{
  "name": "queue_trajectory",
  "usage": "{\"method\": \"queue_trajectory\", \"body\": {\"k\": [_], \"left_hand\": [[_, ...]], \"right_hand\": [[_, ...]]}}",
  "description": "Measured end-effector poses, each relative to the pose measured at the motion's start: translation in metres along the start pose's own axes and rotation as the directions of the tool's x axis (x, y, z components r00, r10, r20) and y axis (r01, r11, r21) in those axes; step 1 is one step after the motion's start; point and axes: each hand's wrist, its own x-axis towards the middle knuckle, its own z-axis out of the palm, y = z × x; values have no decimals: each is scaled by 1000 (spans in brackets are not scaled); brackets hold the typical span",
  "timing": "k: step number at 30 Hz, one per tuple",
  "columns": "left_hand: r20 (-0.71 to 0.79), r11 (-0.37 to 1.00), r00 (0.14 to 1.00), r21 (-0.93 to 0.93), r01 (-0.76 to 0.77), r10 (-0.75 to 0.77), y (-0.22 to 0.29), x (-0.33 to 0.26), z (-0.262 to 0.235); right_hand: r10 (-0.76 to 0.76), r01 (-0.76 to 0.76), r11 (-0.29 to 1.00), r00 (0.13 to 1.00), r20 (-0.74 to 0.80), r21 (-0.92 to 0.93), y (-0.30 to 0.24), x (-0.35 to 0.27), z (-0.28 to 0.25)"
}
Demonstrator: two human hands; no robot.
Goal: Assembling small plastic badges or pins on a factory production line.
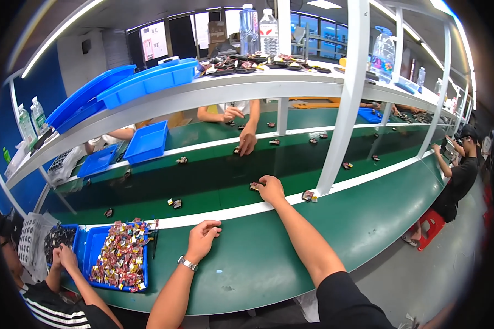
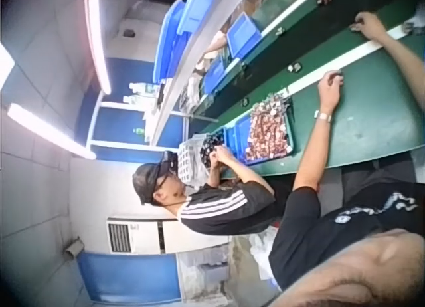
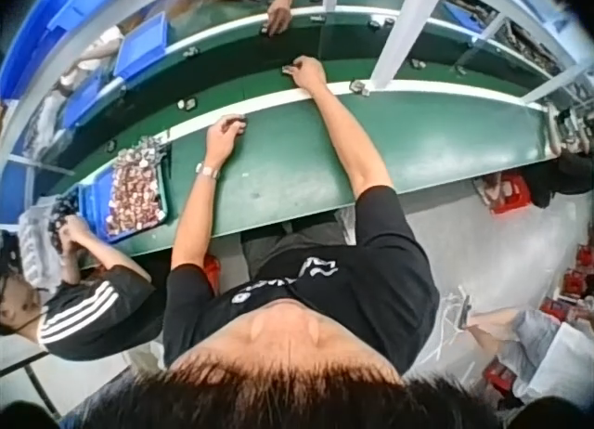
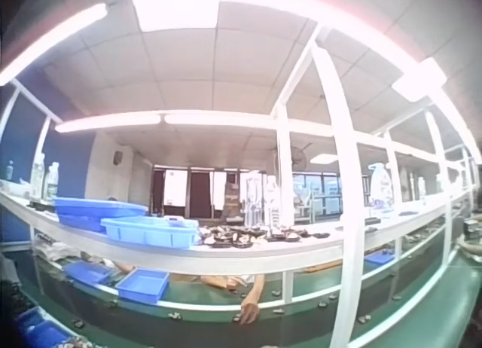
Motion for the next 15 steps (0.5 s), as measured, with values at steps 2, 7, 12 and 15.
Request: {"method": "queue_trajectory", "body": {"k": [2,7,12,15], "left_hand": [[-40,1000,999,22,-4,5,0,-6,-5],[-68,989,996,141,-41,51,-3,-5,-3],[-76,942,990,323,-87,117,8,-10,7],[-94,944,986,316,-100,136,7,-12,7]], "right_hand": [[-143,141,989,986,-80,-34,-3,-17,-29],[-221,183,959,960,-172,-215,50,-49,-109],[-176,152,974,974,-141,-168,87,-78,-124],[-203,197,968,979,-22,-157,84,-77,-125]]}}
